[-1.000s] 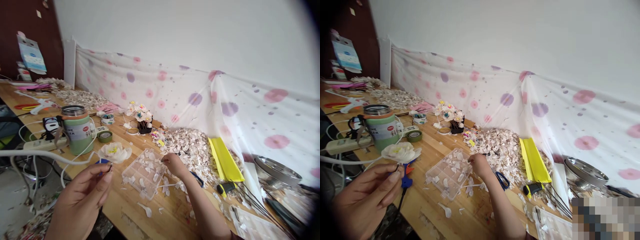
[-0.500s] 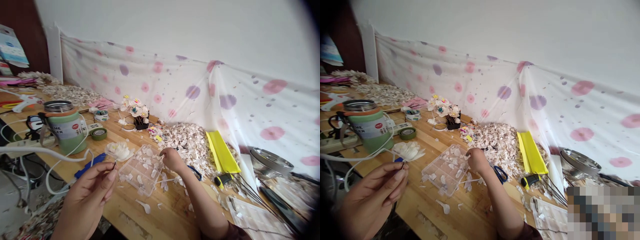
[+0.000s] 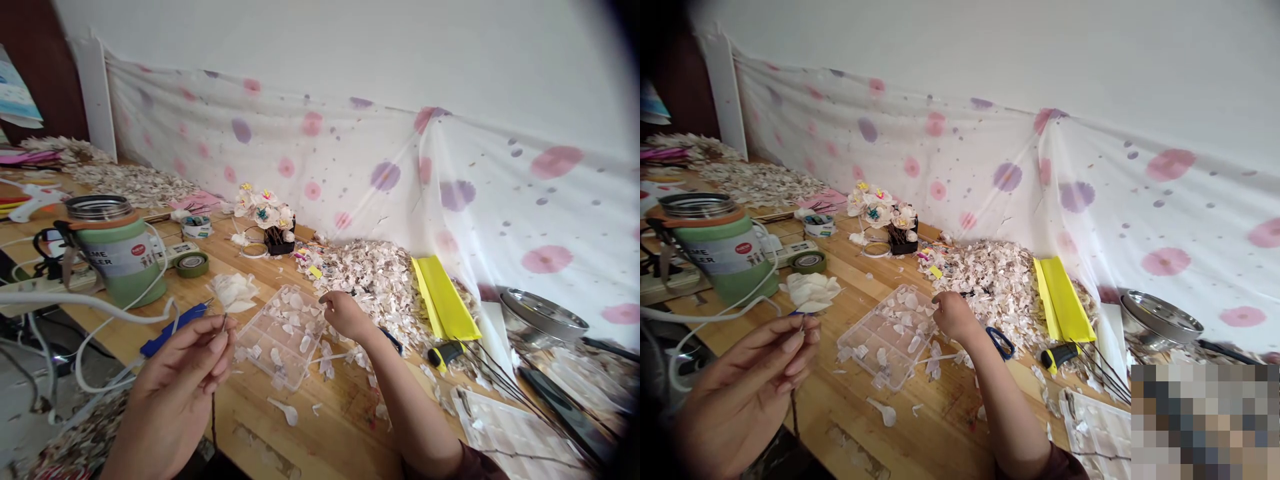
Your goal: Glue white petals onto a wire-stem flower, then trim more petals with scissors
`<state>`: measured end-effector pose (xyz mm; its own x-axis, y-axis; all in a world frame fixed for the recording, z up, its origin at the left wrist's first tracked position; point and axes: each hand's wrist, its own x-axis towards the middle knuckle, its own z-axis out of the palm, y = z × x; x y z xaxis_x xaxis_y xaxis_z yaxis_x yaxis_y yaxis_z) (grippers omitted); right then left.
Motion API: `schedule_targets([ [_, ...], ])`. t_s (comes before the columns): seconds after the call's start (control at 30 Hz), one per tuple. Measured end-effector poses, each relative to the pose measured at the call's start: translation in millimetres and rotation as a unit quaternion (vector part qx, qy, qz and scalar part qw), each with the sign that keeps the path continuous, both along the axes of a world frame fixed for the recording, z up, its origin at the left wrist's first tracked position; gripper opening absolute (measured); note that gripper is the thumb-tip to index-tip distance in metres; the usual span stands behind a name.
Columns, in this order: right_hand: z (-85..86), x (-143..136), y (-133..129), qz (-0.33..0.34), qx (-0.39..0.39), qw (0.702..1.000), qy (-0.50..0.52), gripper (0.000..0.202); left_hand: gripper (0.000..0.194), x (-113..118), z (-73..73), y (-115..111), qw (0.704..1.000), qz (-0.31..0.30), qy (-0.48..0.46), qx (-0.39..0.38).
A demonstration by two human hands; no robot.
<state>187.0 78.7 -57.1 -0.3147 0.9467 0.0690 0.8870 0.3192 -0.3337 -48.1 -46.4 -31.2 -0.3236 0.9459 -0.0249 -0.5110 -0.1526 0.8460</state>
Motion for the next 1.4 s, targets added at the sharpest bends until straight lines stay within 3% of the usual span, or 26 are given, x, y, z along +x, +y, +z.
schedule_targets([
  [0.33,24.6,0.3,-10.1,0.012,0.056,0.993,0.105,0.018,0.041,2.4,3.4,0.9,1.0,0.001,-0.006,-0.029],
  [0.67,57.5,-57.3,-78.5,0.174,0.004,0.941,0.289,0.019,0.034,11.6,-8.6,0.6,0.999,-0.039,0.028,0.004],
  [0.83,53.5,-70.7,-93.1,0.177,-0.036,0.915,0.362,0.028,0.034,15.9,-10.8,-1.2,0.996,-0.068,0.046,0.023],
  [1.0,51.0,-75.3,-93.7,0.158,-0.065,0.908,0.383,0.022,0.037,18.6,-16.6,-1.2,0.994,-0.096,0.048,0.015],
  [1.2,59.0,-76.6,-101.1,0.155,0.038,0.912,0.379,0.037,0.041,21.4,-14.7,0.4,0.995,-0.103,0.019,-0.001],
  [1.4,55.0,-80.8,-104.8,0.148,0.105,0.907,0.379,0.04,0.039,23.7,-10.9,-1.5,0.993,-0.117,-0.001,-0.011],
])
